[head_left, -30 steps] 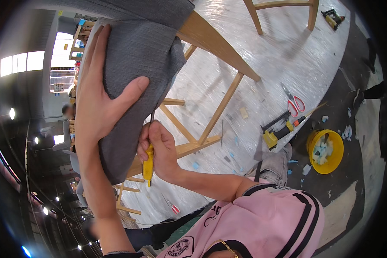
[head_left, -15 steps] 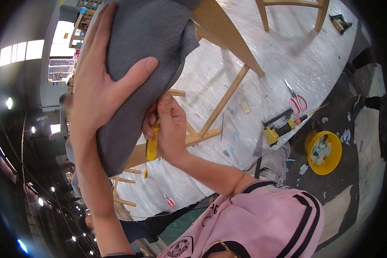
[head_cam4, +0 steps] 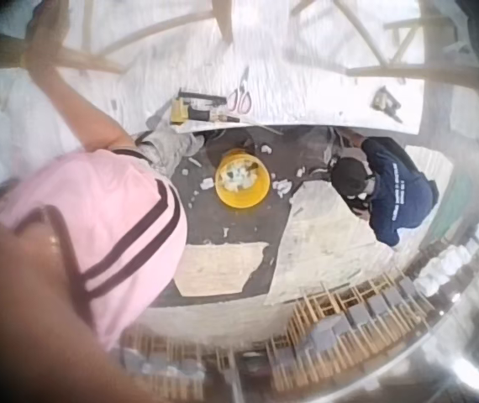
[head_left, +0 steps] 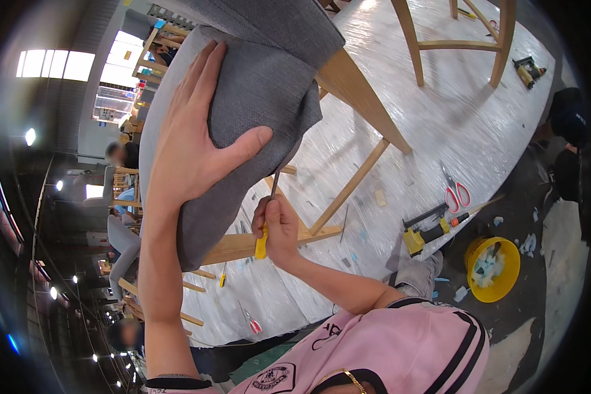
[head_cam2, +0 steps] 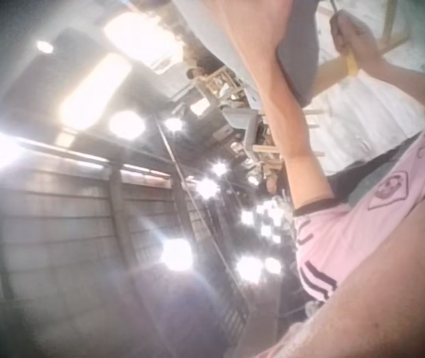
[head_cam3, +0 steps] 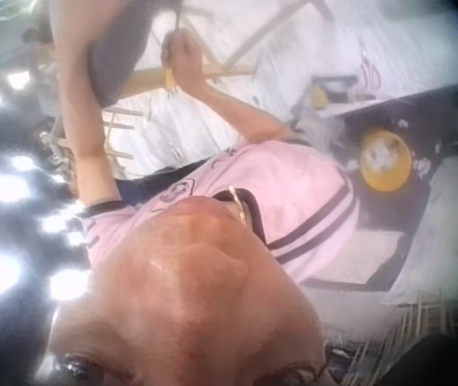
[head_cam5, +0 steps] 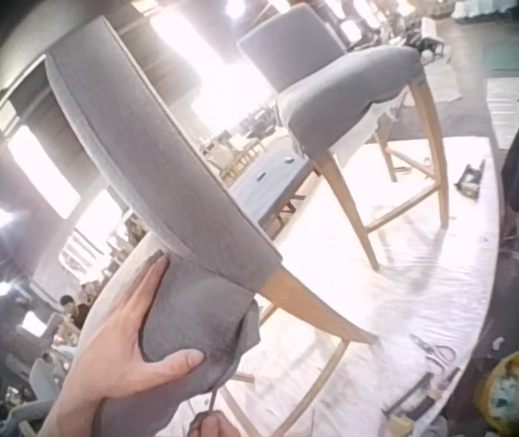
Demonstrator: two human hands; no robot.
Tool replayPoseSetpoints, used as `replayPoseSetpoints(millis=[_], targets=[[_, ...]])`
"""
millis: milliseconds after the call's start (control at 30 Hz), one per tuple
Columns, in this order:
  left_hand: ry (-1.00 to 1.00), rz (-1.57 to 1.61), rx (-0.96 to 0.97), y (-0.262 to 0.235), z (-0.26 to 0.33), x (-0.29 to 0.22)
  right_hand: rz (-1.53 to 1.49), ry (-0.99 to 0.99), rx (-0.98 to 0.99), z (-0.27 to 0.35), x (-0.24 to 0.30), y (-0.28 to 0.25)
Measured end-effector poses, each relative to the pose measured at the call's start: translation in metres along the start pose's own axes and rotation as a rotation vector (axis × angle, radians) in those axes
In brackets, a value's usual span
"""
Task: The person upholsters a wooden chair by pulling and smoothing grey fabric over the seat, then securing it with a pneumatic staple gun. They use a screwdriver to tuck and adjust the fabric edges before stapling. The process is repeated on multiple sides of the chair seat.
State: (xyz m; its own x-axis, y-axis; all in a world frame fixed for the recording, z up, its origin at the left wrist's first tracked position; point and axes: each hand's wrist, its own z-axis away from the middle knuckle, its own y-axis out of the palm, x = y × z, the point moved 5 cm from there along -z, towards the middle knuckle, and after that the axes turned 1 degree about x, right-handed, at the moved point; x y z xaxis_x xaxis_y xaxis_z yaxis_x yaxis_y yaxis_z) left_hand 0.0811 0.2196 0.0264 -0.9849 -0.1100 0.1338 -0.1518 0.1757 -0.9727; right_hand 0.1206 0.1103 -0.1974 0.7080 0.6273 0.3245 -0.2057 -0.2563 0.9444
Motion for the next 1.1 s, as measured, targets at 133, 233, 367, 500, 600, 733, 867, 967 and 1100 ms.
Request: replayPoseSetpoints(millis=[133,233,367,500,600,733,867,967,1100], targets=[[0.004,0.019,-0.011,0.001,0.003,0.000,0.025,-0.061,-0.009,-0.014,0.015,-0.012],[0.008,0.032,-0.023,0.000,0.001,0.000,0.108,0.009,0.024,-0.006,0.012,-0.042],[0.034,0.238,0.016,-0.007,-0.001,0.015,0.659,0.325,-0.050,0.038,-0.004,-0.164],[-0.172,0.424,0.017,-0.012,0.014,0.086,0.320,-0.271,-0.009,-0.012,0.131,-0.144],[-0.266,0.242,-0.004,-0.016,0.016,0.060,0.135,-0.726,0.339,-0.054,0.272,-0.039],[-0.214,0.009,0.022,-0.028,-0.006,0.021,0.161,-1.110,0.380,-0.075,0.335,0.051],[-0.257,0.109,0.027,-0.037,0.003,0.016,0.338,-0.884,0.758,-0.098,0.325,0.079],[-0.069,0.105,-0.179,-0.011,0.009,0.059,0.080,-0.793,1.022,-0.084,0.335,0.096],[-0.160,0.234,-0.139,0.000,0.012,0.066,0.176,-0.761,0.775,-0.104,0.291,0.077]])
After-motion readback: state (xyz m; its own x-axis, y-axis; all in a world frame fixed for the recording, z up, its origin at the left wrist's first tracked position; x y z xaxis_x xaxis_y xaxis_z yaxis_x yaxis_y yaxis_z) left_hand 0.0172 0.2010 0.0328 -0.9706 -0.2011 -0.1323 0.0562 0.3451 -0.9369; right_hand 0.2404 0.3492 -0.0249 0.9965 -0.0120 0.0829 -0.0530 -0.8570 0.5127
